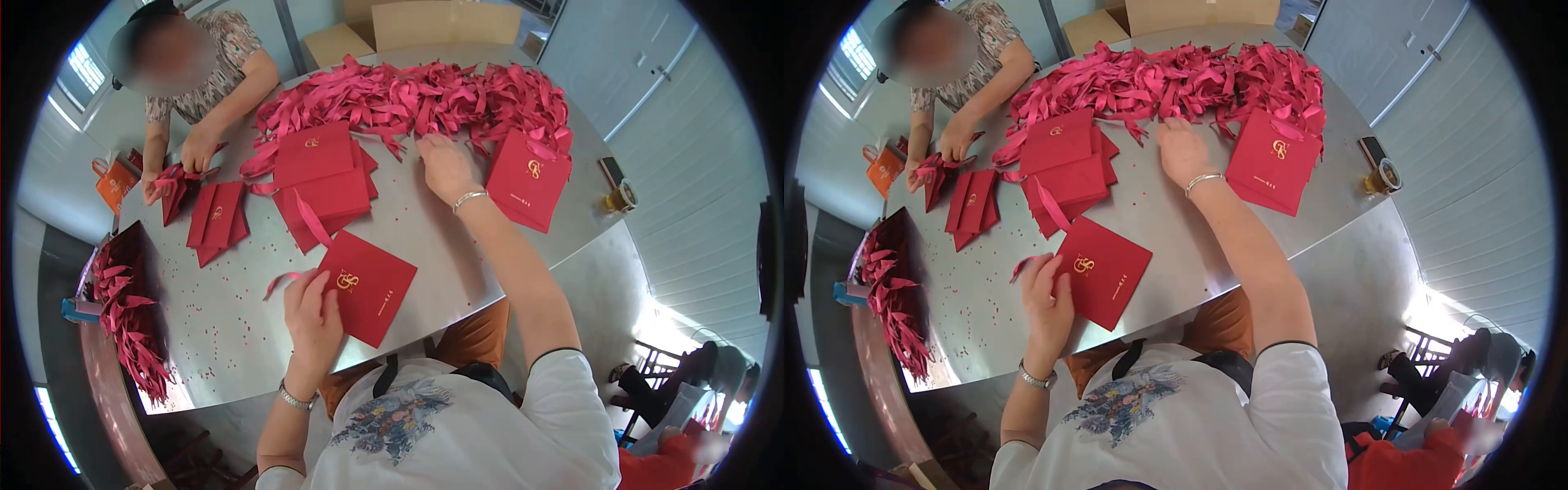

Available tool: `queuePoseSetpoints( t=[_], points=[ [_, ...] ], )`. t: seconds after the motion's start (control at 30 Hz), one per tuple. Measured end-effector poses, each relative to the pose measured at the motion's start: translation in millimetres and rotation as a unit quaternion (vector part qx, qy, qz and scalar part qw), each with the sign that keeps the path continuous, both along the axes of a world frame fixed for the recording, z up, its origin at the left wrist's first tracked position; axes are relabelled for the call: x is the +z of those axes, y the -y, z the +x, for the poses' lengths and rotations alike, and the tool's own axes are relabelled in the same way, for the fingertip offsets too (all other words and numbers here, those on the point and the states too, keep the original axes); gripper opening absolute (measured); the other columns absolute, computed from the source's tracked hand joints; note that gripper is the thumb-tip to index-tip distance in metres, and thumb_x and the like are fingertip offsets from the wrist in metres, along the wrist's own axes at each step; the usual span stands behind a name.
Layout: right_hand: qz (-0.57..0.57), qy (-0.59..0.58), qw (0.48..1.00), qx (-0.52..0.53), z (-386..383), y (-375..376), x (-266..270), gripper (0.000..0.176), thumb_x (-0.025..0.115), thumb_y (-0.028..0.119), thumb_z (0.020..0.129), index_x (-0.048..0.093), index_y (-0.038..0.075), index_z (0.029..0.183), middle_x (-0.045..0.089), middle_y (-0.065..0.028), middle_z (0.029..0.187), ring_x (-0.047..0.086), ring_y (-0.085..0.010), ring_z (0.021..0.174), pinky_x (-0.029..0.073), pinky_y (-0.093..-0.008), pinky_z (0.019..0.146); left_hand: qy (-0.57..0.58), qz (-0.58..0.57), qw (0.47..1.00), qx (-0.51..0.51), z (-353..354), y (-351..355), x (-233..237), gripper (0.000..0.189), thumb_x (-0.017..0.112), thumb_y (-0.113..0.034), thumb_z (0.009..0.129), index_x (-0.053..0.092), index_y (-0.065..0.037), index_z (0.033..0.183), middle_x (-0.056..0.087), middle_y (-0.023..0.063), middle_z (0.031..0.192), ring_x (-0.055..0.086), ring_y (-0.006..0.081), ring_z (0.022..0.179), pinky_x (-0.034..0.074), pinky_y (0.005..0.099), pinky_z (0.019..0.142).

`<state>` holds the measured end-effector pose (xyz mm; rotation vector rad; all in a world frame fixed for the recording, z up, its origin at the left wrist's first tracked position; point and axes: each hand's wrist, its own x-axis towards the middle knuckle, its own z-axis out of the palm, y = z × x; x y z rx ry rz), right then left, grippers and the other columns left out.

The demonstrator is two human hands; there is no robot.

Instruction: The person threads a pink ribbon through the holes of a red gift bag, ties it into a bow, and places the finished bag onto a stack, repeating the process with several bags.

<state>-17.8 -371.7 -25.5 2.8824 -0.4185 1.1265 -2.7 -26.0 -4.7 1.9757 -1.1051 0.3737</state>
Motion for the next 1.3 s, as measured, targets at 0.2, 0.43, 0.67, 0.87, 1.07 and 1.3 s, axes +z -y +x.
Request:
queuePoseSetpoints(
  t=[0.2, 0.43, 0.67, 0.87, 1.07, 1.3],
  points=[
    [0.083, -0.136, 0.987, -0.016, -20, -28, -19, 0.010, 0.057, 0.010, 0.083, 0.066, 0.006, 0.087, 0.063, -0.0144, 0.086, 0.063, -0.0328, 0.082, 0.052, -0.0454, 0.072, -0.047, 0.140, 0.989, 0.025, 24, 33, -18, 0.028, 0.065, -0.007, 0.084, 0.062, 0.004, 0.110, 0.062, 0.0204, 0.103, 0.058, 0.0379, 0.095, 0.048, 0.0447, 0.083],
    [0.178, 0.014, 0.975, 0.136, -62, -102, 8, 0.006, 0.066, 0.005, 0.082, 0.064, 0.005, 0.088, 0.065, -0.0140, 0.096, 0.062, -0.0335, 0.089, 0.051, -0.0420, 0.075, -0.166, 0.130, 0.977, 0.019, 31, 38, -13, 0.031, 0.069, -0.007, 0.080, 0.062, 0.002, 0.108, 0.063, 0.0205, 0.095, 0.061, 0.0371, 0.089, 0.049, 0.0426, 0.081],
    [0.370, 0.140, 0.893, 0.214, -67, -136, 40, 0.008, 0.063, -0.001, 0.086, 0.061, 0.002, 0.093, 0.068, -0.0108, 0.092, 0.065, -0.0194, 0.081, 0.052, -0.0283, 0.064, -0.334, 0.067, 0.940, 0.004, 33, 30, 0, 0.026, 0.073, -0.003, 0.076, 0.065, 0.002, 0.101, 0.062, 0.0057, 0.075, 0.057, 0.0138, 0.069, 0.048, 0.0284, 0.066],
    [0.364, -0.024, 0.903, 0.229, -60, -180, 24, 0.009, 0.066, 0.006, 0.084, 0.062, 0.003, 0.091, 0.065, -0.0127, 0.084, 0.064, -0.0329, 0.075, 0.052, -0.0398, 0.067, -0.396, 0.041, 0.917, -0.032, 37, 24, -9, 0.021, 0.070, -0.004, 0.078, 0.065, 0.003, 0.097, 0.066, 0.0120, 0.078, 0.063, 0.0199, 0.072, 0.050, 0.0319, 0.068],
    [0.311, -0.044, 0.929, 0.196, -50, -193, 2, 0.006, 0.066, 0.007, 0.083, 0.063, 0.004, 0.086, 0.065, -0.0131, 0.077, 0.063, -0.0333, 0.070, 0.051, -0.0419, 0.063, -0.447, 0.046, 0.893, -0.037, 36, 18, -5, 0.017, 0.066, -0.003, 0.081, 0.066, 0.004, 0.097, 0.070, 0.0132, 0.085, 0.067, 0.0204, 0.078, 0.053, 0.0320, 0.073],
    [0.380, -0.061, 0.910, 0.156, -48, -198, 3, 0.007, 0.066, 0.009, 0.082, 0.063, 0.004, 0.083, 0.065, -0.0139, 0.075, 0.064, -0.0327, 0.069, 0.052, -0.0411, 0.062, -0.474, 0.060, 0.877, -0.050, 38, 14, -10, 0.014, 0.065, 0.000, 0.083, 0.067, 0.003, 0.097, 0.070, 0.0061, 0.085, 0.064, 0.0108, 0.076, 0.053, 0.0263, 0.070]
  ],
)
